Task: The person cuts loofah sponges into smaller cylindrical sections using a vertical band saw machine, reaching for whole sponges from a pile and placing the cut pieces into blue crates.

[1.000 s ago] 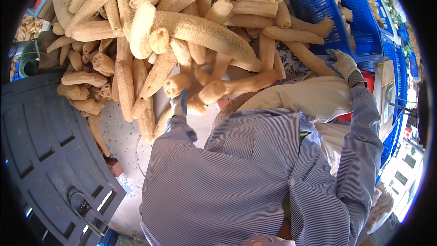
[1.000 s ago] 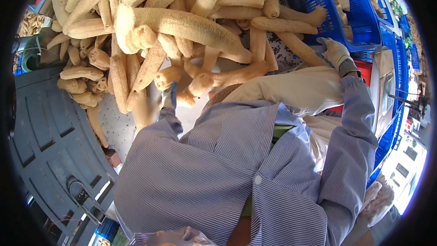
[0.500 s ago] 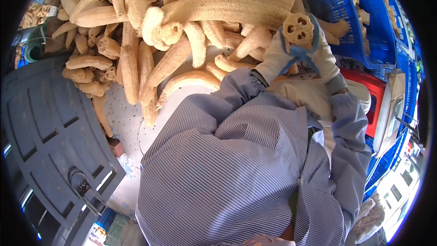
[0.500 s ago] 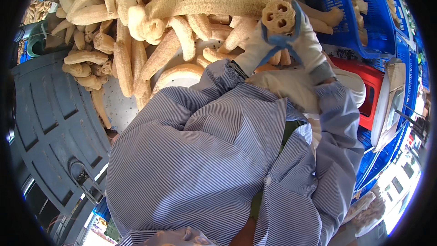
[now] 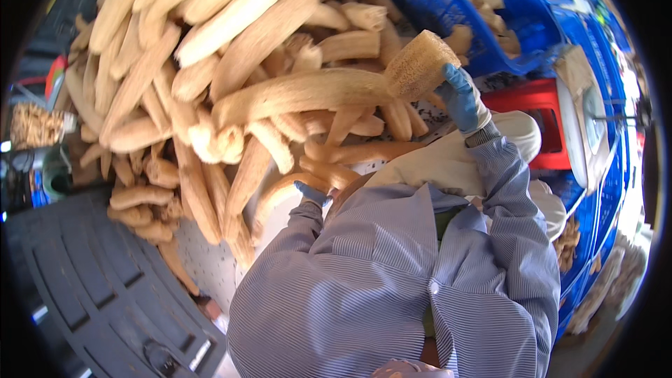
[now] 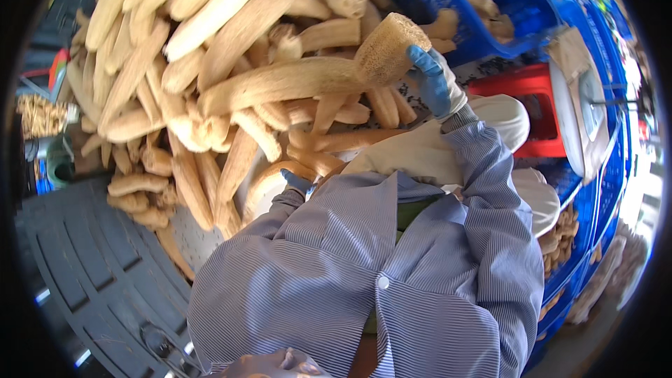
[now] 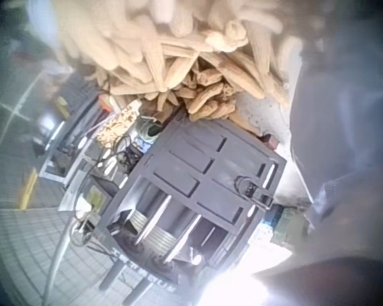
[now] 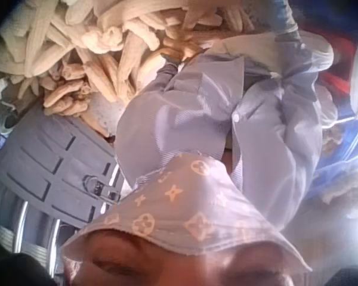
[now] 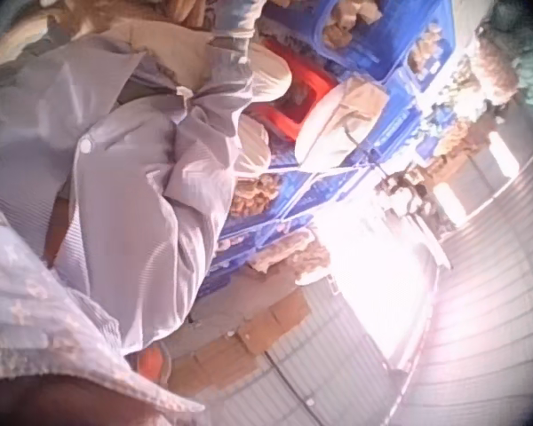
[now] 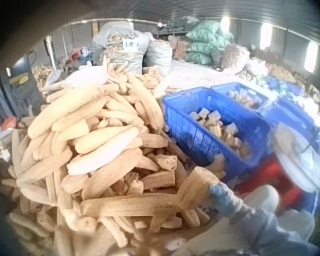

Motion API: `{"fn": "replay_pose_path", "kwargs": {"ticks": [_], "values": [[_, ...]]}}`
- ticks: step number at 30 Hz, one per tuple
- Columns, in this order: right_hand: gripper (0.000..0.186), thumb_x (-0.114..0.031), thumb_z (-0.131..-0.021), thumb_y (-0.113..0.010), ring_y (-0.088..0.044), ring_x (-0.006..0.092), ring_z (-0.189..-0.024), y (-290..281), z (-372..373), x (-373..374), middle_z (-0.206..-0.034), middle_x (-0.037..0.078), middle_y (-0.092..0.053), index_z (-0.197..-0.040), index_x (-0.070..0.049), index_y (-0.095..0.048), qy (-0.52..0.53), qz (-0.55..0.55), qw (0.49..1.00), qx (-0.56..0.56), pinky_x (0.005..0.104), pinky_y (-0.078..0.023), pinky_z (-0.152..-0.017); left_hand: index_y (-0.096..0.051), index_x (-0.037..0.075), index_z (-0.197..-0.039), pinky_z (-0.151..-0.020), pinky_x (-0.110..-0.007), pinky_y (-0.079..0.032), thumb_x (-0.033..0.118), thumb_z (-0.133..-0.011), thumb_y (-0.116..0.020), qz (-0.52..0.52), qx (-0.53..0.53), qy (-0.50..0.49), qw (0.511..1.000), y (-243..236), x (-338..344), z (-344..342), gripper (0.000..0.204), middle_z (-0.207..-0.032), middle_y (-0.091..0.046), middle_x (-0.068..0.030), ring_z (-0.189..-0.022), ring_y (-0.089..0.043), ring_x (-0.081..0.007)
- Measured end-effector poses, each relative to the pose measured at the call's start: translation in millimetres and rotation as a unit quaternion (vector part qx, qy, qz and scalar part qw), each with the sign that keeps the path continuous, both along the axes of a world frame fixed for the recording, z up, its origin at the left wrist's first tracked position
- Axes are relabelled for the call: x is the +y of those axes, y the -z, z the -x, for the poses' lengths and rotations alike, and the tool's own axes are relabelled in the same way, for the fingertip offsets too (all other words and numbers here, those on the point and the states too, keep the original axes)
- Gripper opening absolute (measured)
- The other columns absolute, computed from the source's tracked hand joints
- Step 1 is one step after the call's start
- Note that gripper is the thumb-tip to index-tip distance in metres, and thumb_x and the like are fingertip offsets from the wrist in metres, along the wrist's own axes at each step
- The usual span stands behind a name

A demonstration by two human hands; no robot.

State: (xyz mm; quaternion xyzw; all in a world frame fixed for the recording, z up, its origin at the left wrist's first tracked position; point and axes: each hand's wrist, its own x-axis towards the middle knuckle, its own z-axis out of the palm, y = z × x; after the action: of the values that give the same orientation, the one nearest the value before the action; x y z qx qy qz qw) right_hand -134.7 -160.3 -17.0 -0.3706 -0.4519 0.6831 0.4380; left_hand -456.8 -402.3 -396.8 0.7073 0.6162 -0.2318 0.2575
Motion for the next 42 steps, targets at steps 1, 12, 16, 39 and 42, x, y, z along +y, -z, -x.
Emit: {"fn": "replay_pose_path", "kwargs": {"ticks": [1,12,16,39,42], "values": [[0.068,-0.044,-0.097,-0.058,-0.046,0.0248,-0.133,-5,-9,-10,-0.146,0.012,-0.047,-0.148,-0.003,-0.036,0.025,0.028,0.998,0.060,0.0460,-0.036,-0.113,-0.044,0.015,-0.144,-0.116,-0.050,-0.024,0.070,-0.092,-0.031,0.059,0.083,0.024,0.995,-67,36,-18,0.077,-0.150,-0.046,-0.0041,-0.138,-0.039,-0.0272],[0.089,-0.068,-0.090,-0.052,-0.040,0.0314,-0.140,-75,-94,-44,-0.152,0.013,-0.041,-0.152,-0.009,-0.029,0.131,-0.021,0.957,0.256,0.0490,-0.031,-0.117,-0.056,0.002,-0.118,-0.087,-0.041,-0.052,0.032,-0.089,-0.059,-0.239,-0.537,-0.339,0.735,-65,185,-45,0.042,-0.110,-0.067,-0.0099,-0.106,-0.062,-0.0268],[0.089,-0.069,-0.089,-0.052,-0.042,0.0303,-0.138,-97,-134,-59,-0.151,0.011,-0.043,-0.151,-0.009,-0.032,0.174,-0.042,0.946,0.271,0.0466,-0.031,-0.117,-0.053,0.002,-0.118,-0.088,-0.046,-0.051,0.043,-0.082,-0.068,-0.027,-0.724,-0.481,0.494,-84,249,-79,0.056,-0.109,-0.061,-0.0112,-0.103,-0.059,-0.0286],[0.102,-0.051,-0.052,-0.089,-0.040,0.0370,-0.133,-174,-265,-192,-0.132,0.013,-0.054,-0.143,-0.031,-0.048,0.381,-0.167,0.467,-0.780,0.0551,-0.026,-0.114,-0.006,0.007,-0.157,-0.109,-0.037,-0.040,0.044,-0.083,-0.079,0.127,-0.735,0.201,0.635,-529,187,-463,0.110,-0.152,-0.031,-0.0219,-0.139,-0.037,-0.0274],[0.112,-0.051,-0.050,-0.091,-0.039,0.0373,-0.135,-172,-273,-194,-0.138,0.015,-0.050,-0.147,-0.028,-0.042,0.406,-0.173,0.468,-0.766,0.0550,-0.025,-0.115,-0.020,0.010,-0.156,-0.106,-0.034,-0.041,0.029,-0.086,-0.078,0.197,-0.739,0.171,0.621,-525,195,-477,0.093,-0.140,-0.047,-0.0139,-0.127,-0.048,-0.0196]]}}
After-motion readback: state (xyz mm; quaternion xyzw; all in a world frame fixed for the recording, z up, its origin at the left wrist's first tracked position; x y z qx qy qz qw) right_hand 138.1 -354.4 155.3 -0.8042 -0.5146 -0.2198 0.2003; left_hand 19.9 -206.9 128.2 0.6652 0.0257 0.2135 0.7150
